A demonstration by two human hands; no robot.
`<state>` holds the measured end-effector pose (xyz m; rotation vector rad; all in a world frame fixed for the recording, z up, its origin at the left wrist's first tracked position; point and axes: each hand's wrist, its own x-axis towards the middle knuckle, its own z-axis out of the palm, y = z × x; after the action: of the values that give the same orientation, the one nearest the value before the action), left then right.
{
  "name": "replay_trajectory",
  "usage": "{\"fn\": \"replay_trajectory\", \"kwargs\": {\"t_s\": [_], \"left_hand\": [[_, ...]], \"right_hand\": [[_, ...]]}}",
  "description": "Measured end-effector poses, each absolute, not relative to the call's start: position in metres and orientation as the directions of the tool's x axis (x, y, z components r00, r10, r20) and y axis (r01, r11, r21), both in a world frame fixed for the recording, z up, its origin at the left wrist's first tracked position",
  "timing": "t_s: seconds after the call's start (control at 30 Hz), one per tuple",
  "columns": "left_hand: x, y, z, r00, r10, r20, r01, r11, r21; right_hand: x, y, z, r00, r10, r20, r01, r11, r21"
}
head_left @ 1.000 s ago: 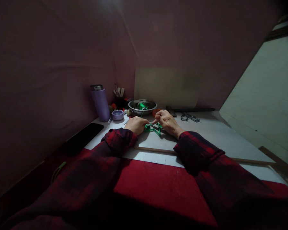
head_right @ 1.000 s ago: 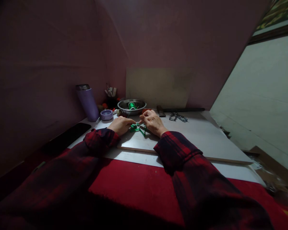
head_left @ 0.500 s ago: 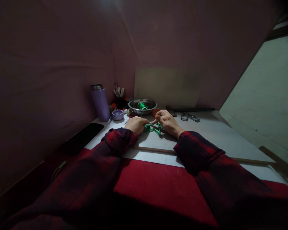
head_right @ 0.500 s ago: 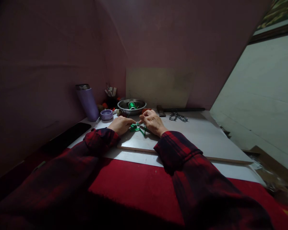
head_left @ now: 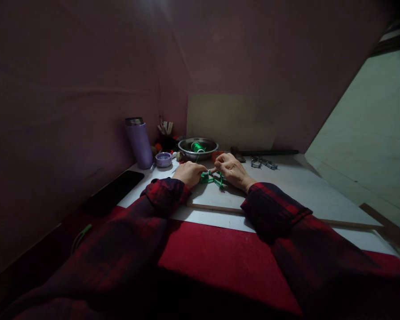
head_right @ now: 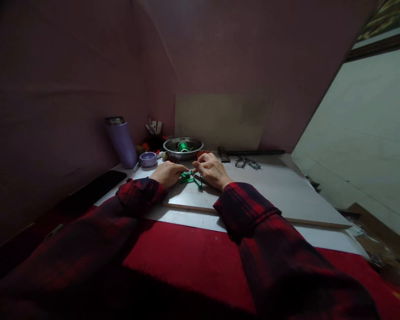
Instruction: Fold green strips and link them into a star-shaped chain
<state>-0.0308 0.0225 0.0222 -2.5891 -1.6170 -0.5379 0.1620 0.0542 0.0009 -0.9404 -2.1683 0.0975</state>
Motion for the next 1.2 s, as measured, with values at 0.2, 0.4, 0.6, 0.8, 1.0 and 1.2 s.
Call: {"fn": "replay_trajectory", "kwargs": {"t_s": [0.2,0.4,0.6,0.8,1.0,1.2], "left_hand": [[-0.0307,0.0217,0.0225,0.391,0.867,0.309,0.878,-0.452,0.158],[-0.0312,0.0232,0.0213,0.400,0.859,0.320,0.876,-0.461,0.141],[-0.0311,0.0234,0.0216,0.395,0.865,0.310,0.878,-0.454,0.148],[-0.0312,0.0237,0.0210,0.394,0.864,0.314,0.880,-0.453,0.144],[-0.0315,0.0239,0.0199,0.397,0.857,0.329,0.878,-0.459,0.137],[-0.0317,0.0244,0.0192,0.400,0.857,0.325,0.877,-0.461,0.136]], "right_hand": [[0.1620,0.0528,0.0016,-0.433,0.648,0.627,0.598,0.727,-0.338],[0.1620,0.0527,0.0018,-0.434,0.648,0.626,0.607,0.724,-0.328],[0.1623,0.0537,0.0011,-0.437,0.650,0.621,0.610,0.722,-0.326],[0.1620,0.0539,0.0009,-0.429,0.646,0.632,0.605,0.725,-0.330],[0.1626,0.0543,0.0002,-0.398,0.652,0.645,0.624,0.708,-0.330],[0.1623,0.0527,0.0010,-0.397,0.645,0.653,0.626,0.711,-0.321]]}}
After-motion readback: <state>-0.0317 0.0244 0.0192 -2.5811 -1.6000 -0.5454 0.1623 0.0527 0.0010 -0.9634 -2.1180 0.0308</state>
